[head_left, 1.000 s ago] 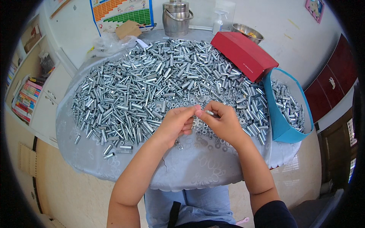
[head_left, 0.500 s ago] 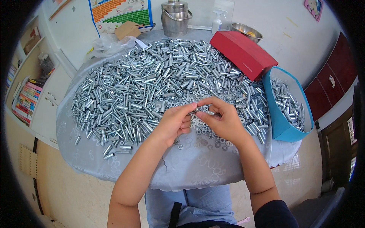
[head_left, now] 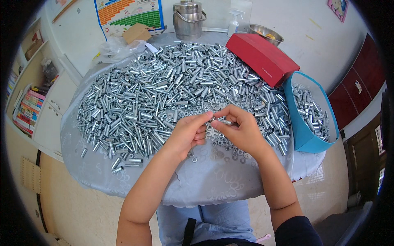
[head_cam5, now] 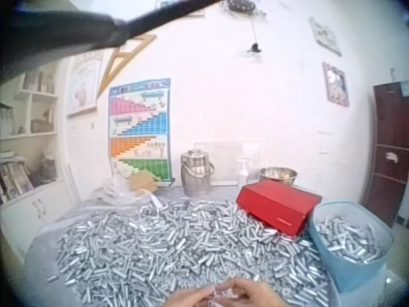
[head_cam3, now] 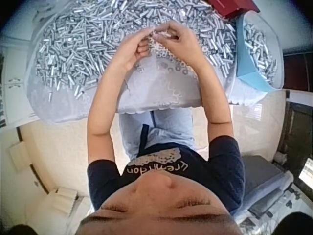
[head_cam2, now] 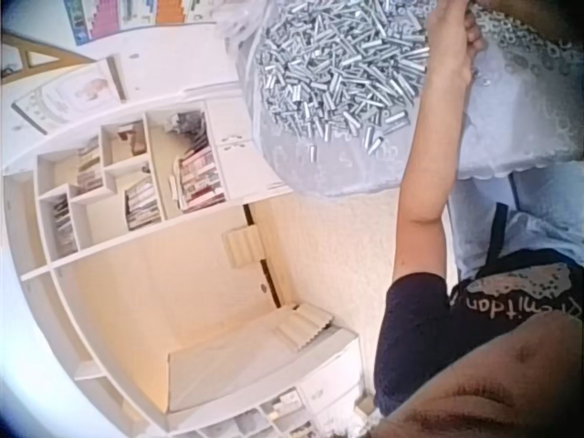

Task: The person sits at a table covered with a large pile of metal bolts and washers. They repeatedly pick up a bolt and a washer, slide the washer onto the bolt, and place the assembled unit into a blue container on the right. The person continues this repetitive assembly process throughout the video.

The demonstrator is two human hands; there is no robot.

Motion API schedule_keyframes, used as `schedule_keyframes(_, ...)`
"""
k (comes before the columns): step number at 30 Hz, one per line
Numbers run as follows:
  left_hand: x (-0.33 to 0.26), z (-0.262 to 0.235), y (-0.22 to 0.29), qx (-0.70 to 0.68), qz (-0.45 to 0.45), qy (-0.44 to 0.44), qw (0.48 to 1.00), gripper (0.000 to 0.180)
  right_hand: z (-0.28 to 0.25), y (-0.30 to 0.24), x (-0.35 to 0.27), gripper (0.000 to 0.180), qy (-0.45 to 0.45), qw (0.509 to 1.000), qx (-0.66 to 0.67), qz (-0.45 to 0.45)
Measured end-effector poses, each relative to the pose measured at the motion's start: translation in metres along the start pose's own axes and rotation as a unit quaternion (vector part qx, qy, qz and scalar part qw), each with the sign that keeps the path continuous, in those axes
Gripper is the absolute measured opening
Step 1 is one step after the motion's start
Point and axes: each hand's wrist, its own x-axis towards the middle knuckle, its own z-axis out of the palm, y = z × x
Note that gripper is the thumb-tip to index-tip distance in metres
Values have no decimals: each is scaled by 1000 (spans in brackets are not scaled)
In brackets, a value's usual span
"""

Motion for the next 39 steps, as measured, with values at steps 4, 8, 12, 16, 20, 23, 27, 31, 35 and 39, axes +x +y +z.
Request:
schedule_keyframes(4, 0, 1, 0, 6, 1, 4, 1000, 27, 1, -4, -1, 17, 8, 1000, -9, -14)
schedule_keyframes(8, -1, 0, 0, 8, 3, -1, 1000, 27, 1, -3, 0, 18, 9, 1000, -20, -7)
schedule_keyframes(12, 1, -1, -1, -1, -4, -5, 1000, 27, 1, -3, 1, 18, 9, 999, -38, -9)
schedule_keyframes(16, 2, -2, -1, -12, -13, -10, 1000, 26, 2, -8, -1, 20, 14, 999, -50, -8)
schedule_keyframes(20, 3, -4, -2, -17, -14, -5, 1000, 24, 1, -6, -1, 21, 6, 998, -50, -30)
schedule_keyframes(23, 4, -3, -2, -17, -9, -13, 1000, 24, -1, -5, 0, 20, 8, 998, -54, -27)
schedule_keyframes(27, 3, -2, -2, -10, -12, -7, 1000, 23, 0, -4, 0, 18, 12, 998, -54, -20)
schedule_keyframes(31, 3, -3, -3, 0, -8, -7, 1000, 23, 1, -2, -1, 18, 23, 998, -60, -20)
schedule_keyframes(35, 3, -3, -2, 7, 2, -6, 1000, 25, 1, -5, 0, 18, 30, 995, -92, -36)
schedule_keyframes(39, 3, -3, -3, 15, -6, 0, 1000, 26, 0, -6, -1, 17, 33, 990, -124, -54)
